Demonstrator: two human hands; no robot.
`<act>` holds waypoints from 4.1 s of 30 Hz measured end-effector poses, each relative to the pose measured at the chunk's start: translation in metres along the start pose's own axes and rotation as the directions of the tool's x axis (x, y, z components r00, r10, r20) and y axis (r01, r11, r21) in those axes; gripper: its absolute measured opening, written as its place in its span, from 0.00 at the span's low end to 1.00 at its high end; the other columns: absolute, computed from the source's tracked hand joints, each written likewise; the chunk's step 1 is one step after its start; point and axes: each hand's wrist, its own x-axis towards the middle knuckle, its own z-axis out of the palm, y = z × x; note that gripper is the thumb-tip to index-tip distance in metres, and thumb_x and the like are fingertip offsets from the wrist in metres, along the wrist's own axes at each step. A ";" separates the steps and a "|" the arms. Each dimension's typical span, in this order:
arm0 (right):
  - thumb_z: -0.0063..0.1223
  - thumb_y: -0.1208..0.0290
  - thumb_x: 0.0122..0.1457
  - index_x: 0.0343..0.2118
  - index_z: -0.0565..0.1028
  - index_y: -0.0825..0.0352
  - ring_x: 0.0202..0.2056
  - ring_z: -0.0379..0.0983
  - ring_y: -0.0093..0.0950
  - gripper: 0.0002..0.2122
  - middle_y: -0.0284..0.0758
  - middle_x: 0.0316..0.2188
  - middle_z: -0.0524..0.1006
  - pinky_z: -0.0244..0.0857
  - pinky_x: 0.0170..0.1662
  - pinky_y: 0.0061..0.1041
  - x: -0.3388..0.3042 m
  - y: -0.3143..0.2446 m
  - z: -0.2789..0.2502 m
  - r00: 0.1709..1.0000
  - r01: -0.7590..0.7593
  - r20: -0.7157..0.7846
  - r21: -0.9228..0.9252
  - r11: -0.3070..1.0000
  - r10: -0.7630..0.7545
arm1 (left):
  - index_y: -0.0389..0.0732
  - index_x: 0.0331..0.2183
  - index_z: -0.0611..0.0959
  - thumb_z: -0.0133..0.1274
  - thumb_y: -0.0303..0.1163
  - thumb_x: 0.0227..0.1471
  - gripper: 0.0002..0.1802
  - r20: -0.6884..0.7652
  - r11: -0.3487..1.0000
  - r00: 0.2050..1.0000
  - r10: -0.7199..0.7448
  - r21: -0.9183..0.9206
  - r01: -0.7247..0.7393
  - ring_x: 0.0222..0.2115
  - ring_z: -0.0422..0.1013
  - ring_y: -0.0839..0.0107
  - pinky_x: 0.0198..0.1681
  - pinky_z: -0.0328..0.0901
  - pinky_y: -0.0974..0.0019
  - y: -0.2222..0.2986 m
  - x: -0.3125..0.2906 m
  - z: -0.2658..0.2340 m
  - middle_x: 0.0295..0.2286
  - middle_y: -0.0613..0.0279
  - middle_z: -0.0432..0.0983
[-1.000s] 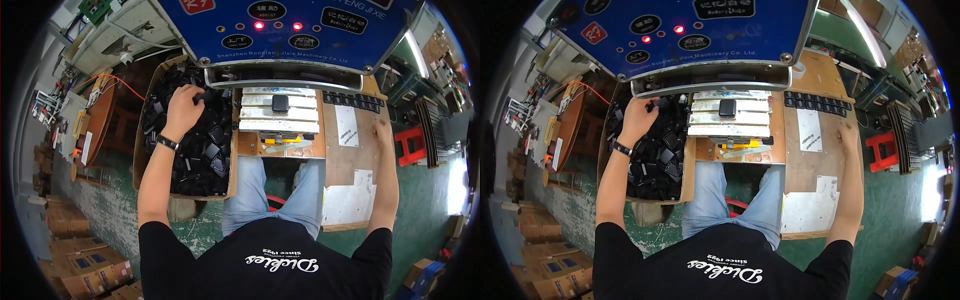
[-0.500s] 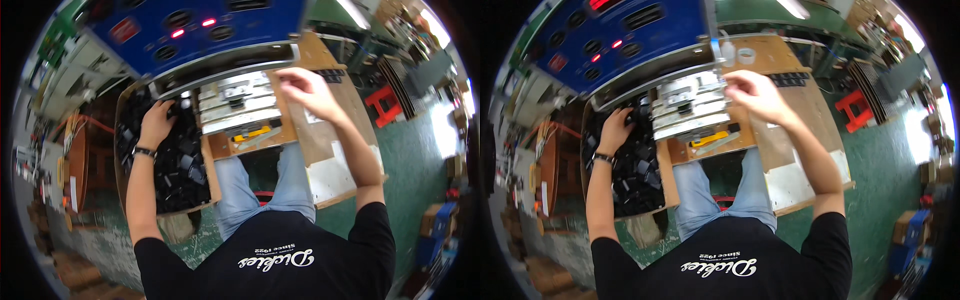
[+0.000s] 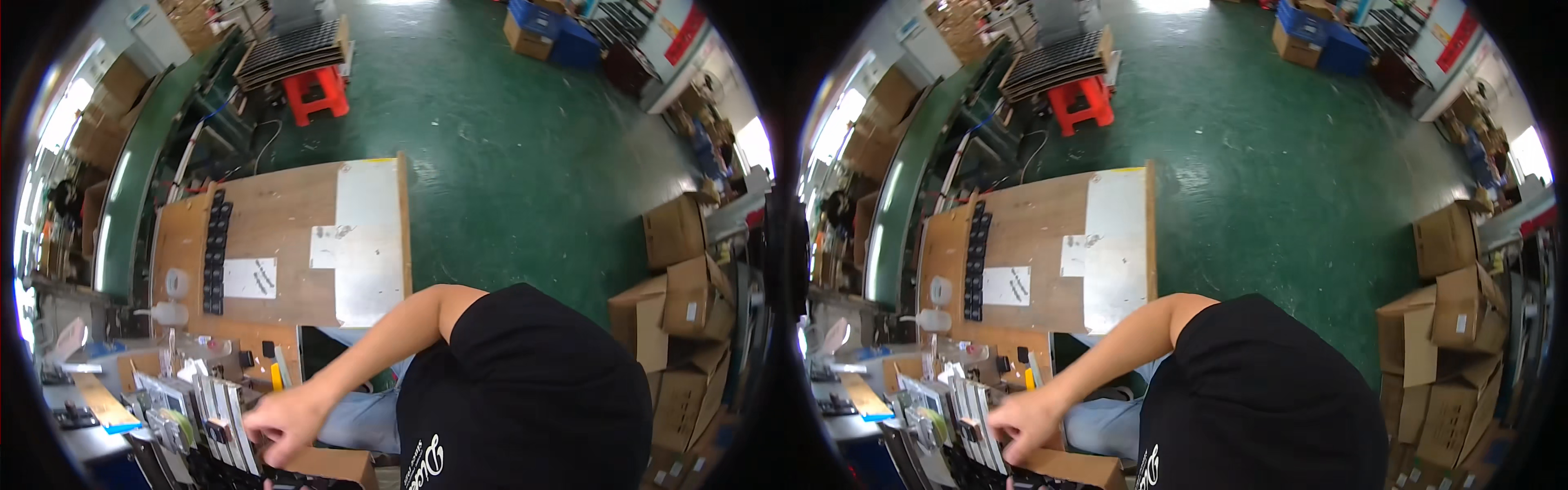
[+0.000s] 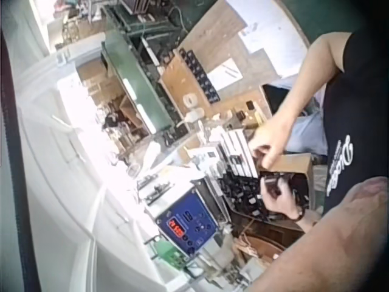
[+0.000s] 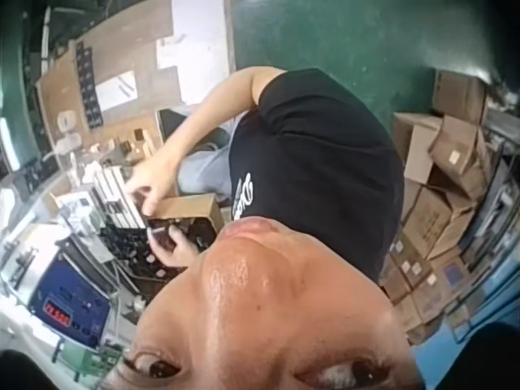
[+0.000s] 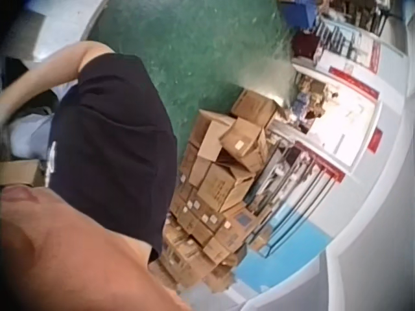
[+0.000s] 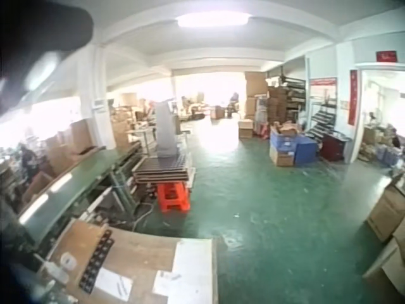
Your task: Assembling small plastic components using a heat press machine on a production line.
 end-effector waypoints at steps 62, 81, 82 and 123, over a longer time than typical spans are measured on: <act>0.76 0.59 0.59 0.59 0.76 0.70 0.35 0.73 0.22 0.30 0.40 0.42 0.78 0.71 0.34 0.21 0.148 -0.027 -0.031 0.900 0.014 0.311 -0.721 0.693 0.306 | 0.34 0.54 0.81 0.56 0.26 0.70 0.14 0.201 -0.032 0.958 -0.206 -0.979 0.199 0.34 0.75 0.73 0.42 0.73 0.71 0.006 0.027 0.002 0.40 0.58 0.82; 0.70 0.62 0.55 0.48 0.82 0.75 0.33 0.79 0.37 0.22 0.41 0.30 0.82 0.75 0.40 0.34 0.049 0.118 -0.336 0.715 -0.570 -0.649 -0.328 0.753 0.259 | 0.33 0.42 0.87 0.61 0.24 0.63 0.07 -0.009 0.995 1.000 -0.002 -0.099 0.001 0.36 0.70 0.75 0.43 0.67 0.73 0.032 0.147 0.054 0.42 0.61 0.79; 0.70 0.62 0.55 0.48 0.82 0.75 0.33 0.79 0.37 0.22 0.41 0.30 0.82 0.75 0.40 0.34 0.048 0.138 -0.355 0.710 -0.577 -0.652 -0.324 0.750 0.265 | 0.33 0.42 0.87 0.61 0.24 0.63 0.07 0.006 0.994 0.999 0.036 -0.105 -0.035 0.36 0.70 0.75 0.43 0.67 0.73 0.035 0.144 0.057 0.42 0.61 0.79; 0.57 0.79 0.67 0.62 0.75 0.68 0.35 0.72 0.18 0.20 0.31 0.38 0.78 0.68 0.41 0.14 0.066 -0.014 -0.174 0.985 -0.163 0.001 -0.330 0.930 0.173 | 0.34 0.44 0.86 0.69 0.27 0.50 0.18 -0.215 0.915 0.966 0.144 0.402 -0.047 0.34 0.74 0.61 0.41 0.72 0.63 -0.107 0.083 -0.093 0.42 0.57 0.78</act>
